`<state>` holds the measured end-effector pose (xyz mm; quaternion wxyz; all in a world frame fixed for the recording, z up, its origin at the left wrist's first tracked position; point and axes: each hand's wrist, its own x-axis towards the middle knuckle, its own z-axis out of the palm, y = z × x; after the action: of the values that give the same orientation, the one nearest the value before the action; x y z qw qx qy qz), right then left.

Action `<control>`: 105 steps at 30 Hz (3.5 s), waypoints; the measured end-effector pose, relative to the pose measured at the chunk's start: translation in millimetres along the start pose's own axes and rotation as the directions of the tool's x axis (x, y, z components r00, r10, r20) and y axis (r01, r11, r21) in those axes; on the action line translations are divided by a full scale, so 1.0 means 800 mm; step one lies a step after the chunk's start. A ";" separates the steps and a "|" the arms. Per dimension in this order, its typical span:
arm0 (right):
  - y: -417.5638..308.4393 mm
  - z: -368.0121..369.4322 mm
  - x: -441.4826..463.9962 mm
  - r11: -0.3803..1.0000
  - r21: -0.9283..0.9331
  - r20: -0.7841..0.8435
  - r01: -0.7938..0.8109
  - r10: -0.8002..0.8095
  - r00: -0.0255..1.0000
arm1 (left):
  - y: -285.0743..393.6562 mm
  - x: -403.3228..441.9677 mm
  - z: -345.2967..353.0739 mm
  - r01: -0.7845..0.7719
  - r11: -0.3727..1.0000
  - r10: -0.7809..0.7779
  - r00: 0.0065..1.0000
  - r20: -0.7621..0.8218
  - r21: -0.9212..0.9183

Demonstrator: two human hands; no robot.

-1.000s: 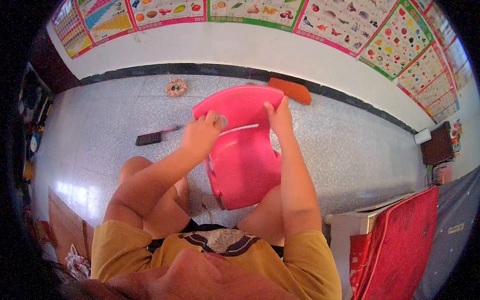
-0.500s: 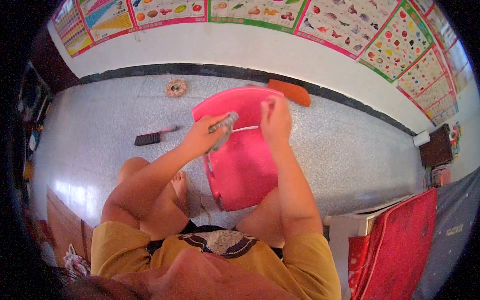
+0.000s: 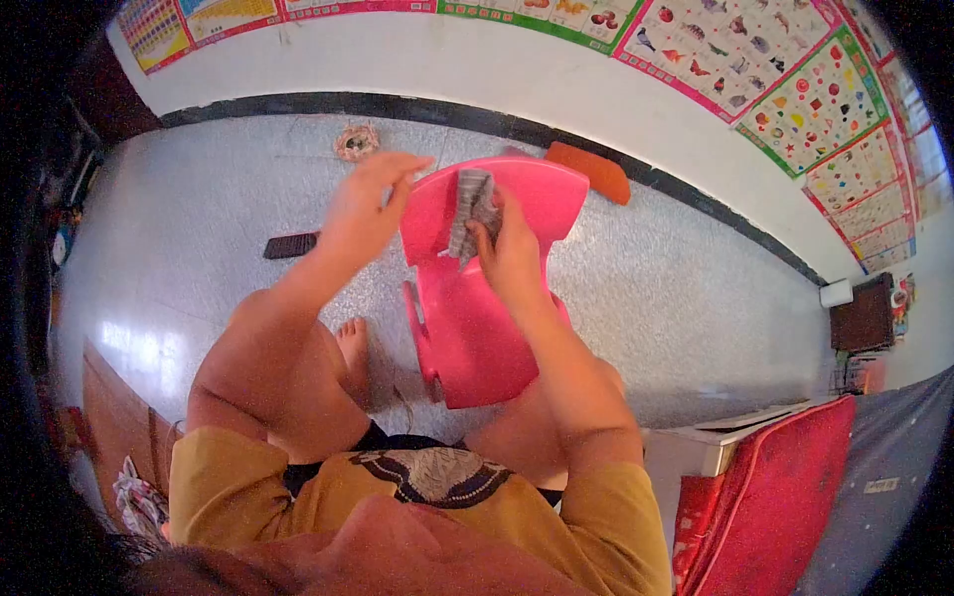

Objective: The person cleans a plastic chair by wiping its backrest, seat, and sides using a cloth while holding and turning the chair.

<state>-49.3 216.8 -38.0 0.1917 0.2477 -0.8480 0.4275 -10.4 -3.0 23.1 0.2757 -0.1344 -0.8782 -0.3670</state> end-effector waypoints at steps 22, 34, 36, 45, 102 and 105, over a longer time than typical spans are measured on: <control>0.048 -0.024 0.016 0.934 -0.351 -0.120 0.070 -0.119 0.986 | -0.033 -0.013 0.016 0.336 0.941 -0.302 0.894 0.332 -0.049; 0.024 0.003 0.022 0.874 -0.479 0.098 0.088 -0.047 0.994 | -0.043 -0.014 0.022 0.385 0.910 -0.318 0.886 0.338 -0.152; 0.040 -0.024 0.032 0.853 -0.513 -0.021 -0.100 0.104 0.994 | -0.039 -0.013 0.019 0.386 0.912 -0.319 0.881 0.349 -0.142; 0.071 -0.056 0.025 0.884 -0.458 -0.108 -0.088 0.043 0.993 | -0.039 -0.013 0.019 0.384 0.913 -0.316 0.877 0.362 -0.134; 0.036 -0.020 0.036 0.879 -0.477 0.074 0.021 0.016 0.997 | -0.034 -0.012 0.018 0.356 0.930 -0.308 0.889 0.339 -0.089; 0.060 -0.059 0.043 0.825 -0.523 -0.137 -0.213 0.165 0.977 | -0.028 -0.011 0.016 0.360 0.930 -0.313 0.885 0.346 -0.080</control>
<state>-99.5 271.1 -23.1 0.2463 0.0807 -0.9446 0.2013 -18.0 -9.5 -2.7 0.0479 -0.0581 -0.8933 -0.4431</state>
